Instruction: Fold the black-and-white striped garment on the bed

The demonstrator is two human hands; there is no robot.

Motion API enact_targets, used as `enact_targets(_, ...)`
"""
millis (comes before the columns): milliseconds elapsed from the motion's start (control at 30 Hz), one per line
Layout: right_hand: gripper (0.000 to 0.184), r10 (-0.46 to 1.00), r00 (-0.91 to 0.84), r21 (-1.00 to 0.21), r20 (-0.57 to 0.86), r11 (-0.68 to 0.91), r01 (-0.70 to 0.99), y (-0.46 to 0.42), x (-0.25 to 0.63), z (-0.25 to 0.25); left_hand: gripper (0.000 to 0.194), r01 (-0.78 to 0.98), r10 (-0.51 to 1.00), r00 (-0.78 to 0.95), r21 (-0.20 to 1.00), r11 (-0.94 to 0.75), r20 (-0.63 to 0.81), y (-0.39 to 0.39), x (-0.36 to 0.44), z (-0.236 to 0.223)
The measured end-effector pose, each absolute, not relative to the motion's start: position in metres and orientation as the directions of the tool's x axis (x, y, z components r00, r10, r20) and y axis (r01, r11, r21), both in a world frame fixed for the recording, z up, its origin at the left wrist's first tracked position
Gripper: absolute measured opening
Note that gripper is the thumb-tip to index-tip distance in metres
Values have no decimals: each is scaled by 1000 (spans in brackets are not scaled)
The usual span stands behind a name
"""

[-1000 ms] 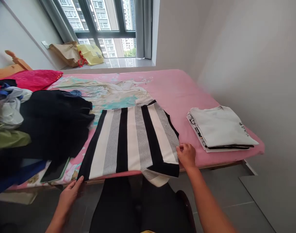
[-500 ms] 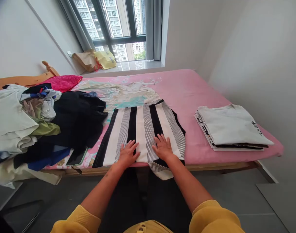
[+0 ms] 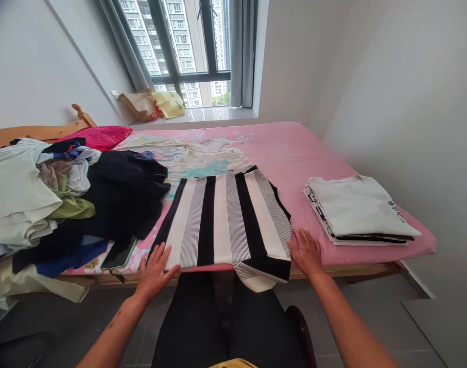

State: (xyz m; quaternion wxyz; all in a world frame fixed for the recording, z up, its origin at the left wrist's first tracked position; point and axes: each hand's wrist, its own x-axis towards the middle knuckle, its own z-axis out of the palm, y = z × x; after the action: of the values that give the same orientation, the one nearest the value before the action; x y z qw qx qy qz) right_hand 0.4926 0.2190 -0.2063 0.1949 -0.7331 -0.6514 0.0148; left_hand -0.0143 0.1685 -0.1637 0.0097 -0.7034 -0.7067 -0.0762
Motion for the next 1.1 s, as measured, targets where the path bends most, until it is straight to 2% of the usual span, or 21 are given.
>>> enact_targets(133,54,936,129,-456,327,37,889,189,485,-206,58,983,967,105,123,-136,234,155,-35,-178)
enact_targets(267,44,917,238,-655,319,32,755,142,456,-208,48,965,942,49,226,-130,333,145,-44,-184)
enact_targets(367,41,936,334,-863,114,-73,500,117,433,-206,41,928,901,-117,369,-50,417,138,-32,-184)
enact_targets(467,44,949,298,-966,-106,-169,195,111,421,-199,41,851,834,-332,522,63,441,129,-15,-186)
enact_targets(533,50,949,247,-975,-194,-214,57,114,417,-192,45,736,792,-488,661,147,367,124,-7,-190)
enact_targets(633,55,945,80,-949,-316,-316,-23,116,415,-179,51,401,734,-670,887,229,113,121,-7,-196)
enact_targets(733,49,932,-24,-930,-362,-363,-52,109,414,-167,53,109,692,-714,961,253,-101,121,-16,-197)
enact_targets(833,44,916,-45,-897,-398,-399,-192,97,413,-170,50,107,685,-723,964,244,-93,119,-24,-191)
enact_targets(867,43,905,-63,-875,-420,-422,-238,92,413,-174,49,155,690,-722,959,236,-53,118,-26,-189)
enact_targets(933,39,875,-94,-827,-475,-480,-292,84,412,-186,45,377,721,-684,901,214,115,116,-27,-183)
enact_targets(967,37,857,-104,-809,-504,-511,-290,81,411,-191,44,531,749,-624,825,194,225,116,-27,-180)
enact_targets(1033,32,822,-125,-789,-555,-568,-233,74,410,-198,43,812,818,-410,570,126,404,118,-29,-174)
enact_targets(1100,33,802,-147,-794,-579,-595,-123,70,410,-198,42,935,863,-207,353,35,462,123,-32,-170)
